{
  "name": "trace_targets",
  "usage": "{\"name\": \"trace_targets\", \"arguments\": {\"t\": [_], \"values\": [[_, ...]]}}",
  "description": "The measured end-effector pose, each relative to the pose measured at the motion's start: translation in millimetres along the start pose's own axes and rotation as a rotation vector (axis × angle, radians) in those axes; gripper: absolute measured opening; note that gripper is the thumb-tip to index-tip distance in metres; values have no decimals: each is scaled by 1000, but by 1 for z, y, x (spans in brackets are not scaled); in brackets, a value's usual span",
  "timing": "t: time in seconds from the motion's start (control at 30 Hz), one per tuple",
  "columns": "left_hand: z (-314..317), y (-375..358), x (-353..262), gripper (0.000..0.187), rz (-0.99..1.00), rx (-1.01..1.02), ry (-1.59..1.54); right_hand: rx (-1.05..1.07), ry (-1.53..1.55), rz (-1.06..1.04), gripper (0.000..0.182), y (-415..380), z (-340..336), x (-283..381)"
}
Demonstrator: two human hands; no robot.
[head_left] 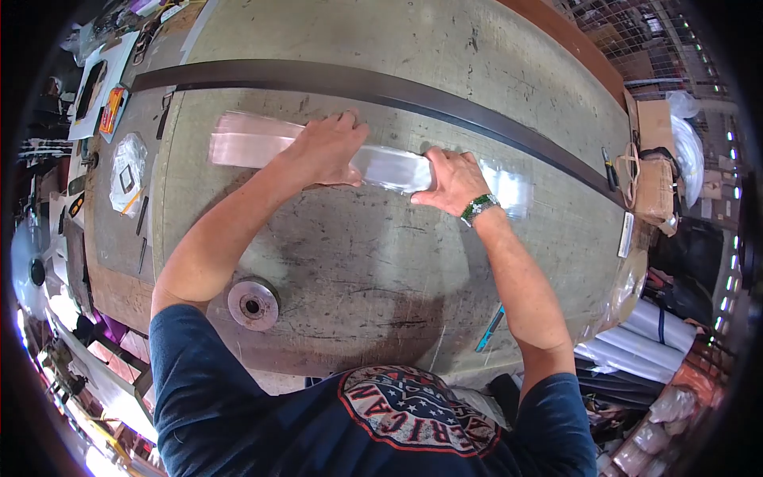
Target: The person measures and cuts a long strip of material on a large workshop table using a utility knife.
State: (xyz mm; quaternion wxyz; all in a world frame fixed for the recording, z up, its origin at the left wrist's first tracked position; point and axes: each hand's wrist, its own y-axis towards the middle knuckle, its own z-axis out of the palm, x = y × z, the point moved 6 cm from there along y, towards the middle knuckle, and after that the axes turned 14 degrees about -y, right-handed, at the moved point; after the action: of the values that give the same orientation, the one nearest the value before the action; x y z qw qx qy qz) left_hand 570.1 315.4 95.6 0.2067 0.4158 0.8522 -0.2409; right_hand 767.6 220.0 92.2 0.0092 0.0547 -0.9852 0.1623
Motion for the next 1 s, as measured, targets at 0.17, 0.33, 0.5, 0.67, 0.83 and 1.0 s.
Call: {"name": "trace_targets", "arguments": {"t": [0.17,0.33,0.5,0.67,0.83,1.0], "values": [[3,-13,0,72,-9,91,0,-5,112,-29,63,-12,-2,3],[14,-47,-7,56,194,-79,-7,88,68,-54,46,-24,5,5],[18,-80,-25,36,177,-133,72,-301,38,-103,27,-59,-1,23],[33,-106,-33,32,229,-363,154,-524,-59,-60,27,-96,6,42],[49,-111,-29,34,335,-378,218,-662,-95,-191,26,-109,10,50],[52,-127,-38,32,365,-369,174,-525,-63,-182,25,-121,21,54]]}}
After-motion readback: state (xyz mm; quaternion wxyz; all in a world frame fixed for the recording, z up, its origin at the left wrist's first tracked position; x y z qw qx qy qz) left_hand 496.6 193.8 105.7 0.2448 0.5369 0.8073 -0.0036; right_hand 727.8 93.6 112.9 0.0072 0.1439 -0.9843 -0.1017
